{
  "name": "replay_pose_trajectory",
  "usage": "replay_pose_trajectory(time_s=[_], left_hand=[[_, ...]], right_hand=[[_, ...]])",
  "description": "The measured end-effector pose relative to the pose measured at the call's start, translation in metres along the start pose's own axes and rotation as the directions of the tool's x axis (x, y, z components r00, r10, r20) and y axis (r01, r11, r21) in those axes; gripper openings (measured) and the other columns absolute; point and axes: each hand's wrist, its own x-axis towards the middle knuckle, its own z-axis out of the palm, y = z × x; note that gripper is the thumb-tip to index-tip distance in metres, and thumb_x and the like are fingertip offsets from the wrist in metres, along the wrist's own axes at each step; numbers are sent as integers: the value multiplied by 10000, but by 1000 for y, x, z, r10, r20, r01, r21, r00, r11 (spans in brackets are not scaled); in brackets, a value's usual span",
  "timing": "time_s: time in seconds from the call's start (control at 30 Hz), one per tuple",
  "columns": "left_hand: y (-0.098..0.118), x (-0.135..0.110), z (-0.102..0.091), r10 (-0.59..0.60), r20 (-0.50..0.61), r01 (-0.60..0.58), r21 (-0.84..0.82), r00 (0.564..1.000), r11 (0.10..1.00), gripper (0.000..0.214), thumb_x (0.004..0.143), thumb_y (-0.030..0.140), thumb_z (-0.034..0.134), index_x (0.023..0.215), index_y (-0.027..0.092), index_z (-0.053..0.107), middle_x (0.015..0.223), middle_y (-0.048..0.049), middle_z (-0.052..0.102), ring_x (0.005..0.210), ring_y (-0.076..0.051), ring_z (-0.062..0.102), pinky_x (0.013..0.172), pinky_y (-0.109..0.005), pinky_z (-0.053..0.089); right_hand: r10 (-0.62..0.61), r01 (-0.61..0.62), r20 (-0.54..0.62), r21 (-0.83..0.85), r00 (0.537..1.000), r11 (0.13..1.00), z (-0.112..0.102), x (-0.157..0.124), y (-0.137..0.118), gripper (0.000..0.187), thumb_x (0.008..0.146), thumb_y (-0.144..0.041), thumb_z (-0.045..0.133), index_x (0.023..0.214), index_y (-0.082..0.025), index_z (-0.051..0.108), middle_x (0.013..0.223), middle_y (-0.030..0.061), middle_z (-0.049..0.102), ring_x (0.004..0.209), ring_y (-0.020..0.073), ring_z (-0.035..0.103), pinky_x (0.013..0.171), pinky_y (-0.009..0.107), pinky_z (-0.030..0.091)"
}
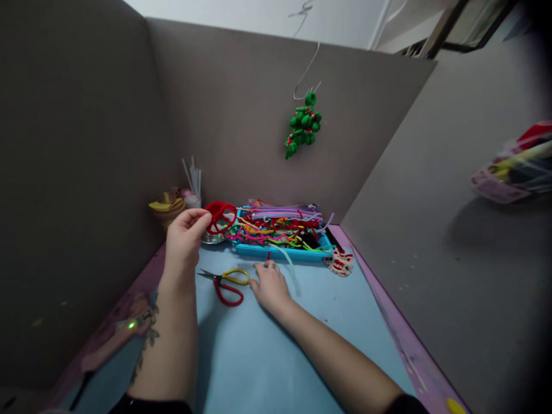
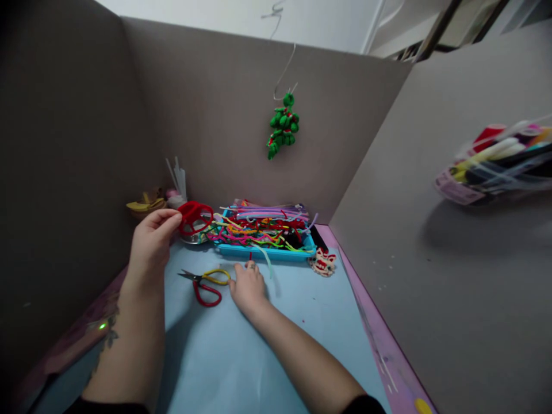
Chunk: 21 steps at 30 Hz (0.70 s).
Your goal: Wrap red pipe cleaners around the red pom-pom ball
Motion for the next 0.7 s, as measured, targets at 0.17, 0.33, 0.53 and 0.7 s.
replay_pose_trajectory(time_s=[0.17,0.33,0.53,0.7], left_hand=[[-3,-7,5,28,166,-47,114,986,992,214,621,328,738,744,172,659,635,6,612,569,-117,527,533,-226,397],[-6,-9,1,144,286,-248,368,947,896,180,729,333,670,807,177,628,684,6,614,628,-133,558,584,-239,414],[-9,-9,5,107,335,-205,272,936,940,267,713,300,693,888,202,517,716,32,607,663,-128,582,607,-224,423],[-16,-15,20,-128,433,108,71,892,992,303,672,317,743,809,188,506,619,68,519,541,-75,482,523,-188,348]], right_hand=[[19,-19,-17,33,1000,999,8,10,16,484,822,-366,618,1256,-155,583,1278,210,550,1160,348,520,925,436,425],[-117,136,-130,150,985,979,-15,24,1,370,909,-317,481,1238,-195,599,1235,109,614,1156,235,537,994,333,412],[5,249,-504,436,864,865,-85,53,5,338,813,-248,597,1147,-213,640,1255,131,532,1246,291,472,1055,450,355],[-106,428,-659,349,745,834,-90,28,7,98,828,-245,602,847,-220,695,1070,84,557,1084,238,534,977,418,424]])
